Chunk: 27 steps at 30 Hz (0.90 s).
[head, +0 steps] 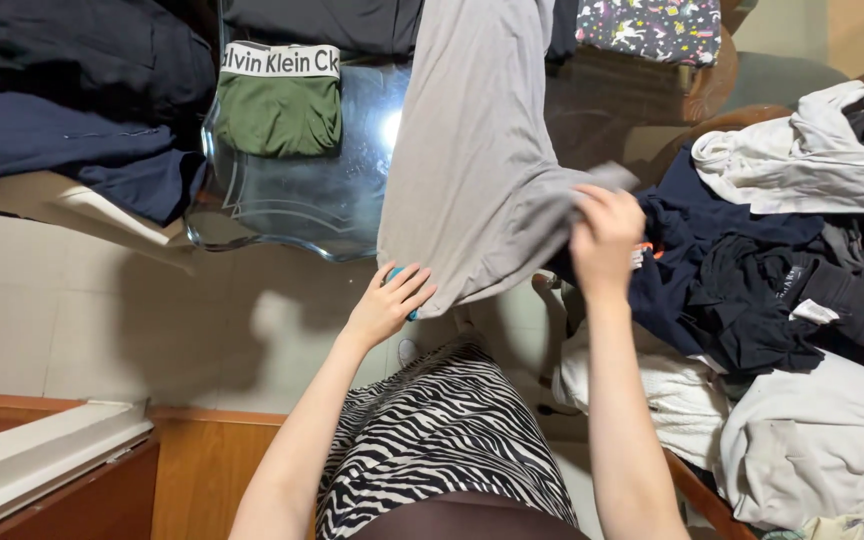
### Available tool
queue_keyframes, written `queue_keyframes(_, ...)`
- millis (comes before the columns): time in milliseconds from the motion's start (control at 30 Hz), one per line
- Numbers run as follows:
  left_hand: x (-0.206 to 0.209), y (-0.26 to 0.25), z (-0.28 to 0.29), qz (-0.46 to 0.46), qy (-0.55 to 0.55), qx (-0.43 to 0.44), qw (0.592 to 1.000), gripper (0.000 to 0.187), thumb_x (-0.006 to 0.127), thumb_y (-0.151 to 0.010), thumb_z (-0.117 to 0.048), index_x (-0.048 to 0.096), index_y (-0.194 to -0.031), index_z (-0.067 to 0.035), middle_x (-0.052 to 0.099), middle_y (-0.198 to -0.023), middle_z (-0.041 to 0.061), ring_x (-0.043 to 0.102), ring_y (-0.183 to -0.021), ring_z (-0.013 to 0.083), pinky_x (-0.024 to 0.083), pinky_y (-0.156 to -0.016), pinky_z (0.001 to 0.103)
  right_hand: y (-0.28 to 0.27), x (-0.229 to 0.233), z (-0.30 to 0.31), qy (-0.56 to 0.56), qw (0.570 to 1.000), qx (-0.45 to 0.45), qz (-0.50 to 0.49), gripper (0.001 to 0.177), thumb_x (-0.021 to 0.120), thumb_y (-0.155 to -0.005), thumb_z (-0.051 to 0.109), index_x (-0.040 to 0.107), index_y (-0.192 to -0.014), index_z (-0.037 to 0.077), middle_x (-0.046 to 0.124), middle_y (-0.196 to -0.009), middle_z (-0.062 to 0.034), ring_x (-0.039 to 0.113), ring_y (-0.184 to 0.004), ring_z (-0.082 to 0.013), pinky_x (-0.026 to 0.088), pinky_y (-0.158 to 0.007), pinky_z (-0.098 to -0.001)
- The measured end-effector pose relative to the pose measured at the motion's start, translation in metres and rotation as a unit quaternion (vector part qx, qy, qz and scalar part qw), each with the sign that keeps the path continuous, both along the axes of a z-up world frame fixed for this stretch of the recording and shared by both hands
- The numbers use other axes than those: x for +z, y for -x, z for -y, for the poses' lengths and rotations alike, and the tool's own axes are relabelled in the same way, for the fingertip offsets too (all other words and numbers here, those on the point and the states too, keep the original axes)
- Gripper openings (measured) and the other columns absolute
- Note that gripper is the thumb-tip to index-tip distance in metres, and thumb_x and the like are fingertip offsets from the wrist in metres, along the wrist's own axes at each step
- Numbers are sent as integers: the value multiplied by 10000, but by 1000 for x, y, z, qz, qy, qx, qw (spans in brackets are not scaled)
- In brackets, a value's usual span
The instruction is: Fold various items of clothing on a glass table.
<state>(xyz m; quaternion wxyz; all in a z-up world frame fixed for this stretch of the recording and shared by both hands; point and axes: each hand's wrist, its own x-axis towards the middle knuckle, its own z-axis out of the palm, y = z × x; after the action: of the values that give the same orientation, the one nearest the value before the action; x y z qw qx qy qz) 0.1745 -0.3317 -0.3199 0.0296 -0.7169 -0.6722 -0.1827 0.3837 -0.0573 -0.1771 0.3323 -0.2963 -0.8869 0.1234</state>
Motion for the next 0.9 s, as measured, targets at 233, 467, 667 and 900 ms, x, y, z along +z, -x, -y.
queue_keyframes(233, -4, -1, 3, -21, -4, 28, 999, 593, 653, -806, -46, 638, -1374, -217, 607, -1271, 36, 555, -1211, 212, 380, -1028, 470, 92, -72, 40, 6, 888, 354, 295, 192, 716, -661, 62, 768, -835, 122, 708, -1278, -5, 495, -1398, -258, 245, -1186, -577)
queue_keyframes(467, -16, -3, 4, 19, -16, 54, 998, 511, 671, -797, -49, 690, -1279, -216, 609, -1111, 11, 560, -1122, 188, 368, -1042, 515, 57, -67, 73, 153, 939, 232, 204, 796, 808, -660, 193, 511, -1394, 116, 427, -1567, -108, 282, -1521, -313, 119, -1245, -631)
queue_keyframes(667, 37, 13, -17, 103, -94, 38, 989, 400, 685, -691, 5, 686, -1062, -144, 634, -1022, 23, 614, -1119, 223, 444, -1038, 471, 25, -78, 63, 83, 927, 199, 308, 1138, 886, -517, 213, 412, -1551, 179, 316, -1647, -101, 214, -1529, -303, 96, -1222, -610)
queue_keyframes(900, 95, 67, -93, 190, -79, 48, 977, 350, 741, -692, -41, 690, -1031, -115, 701, -900, 67, 689, -841, 295, 537, -702, 405, 22, -136, -5, 351, 924, 144, -45, 629, 570, -698, -70, 718, -1291, 78, 737, -1218, -110, 645, -1155, -206, 440, -1056, -379)
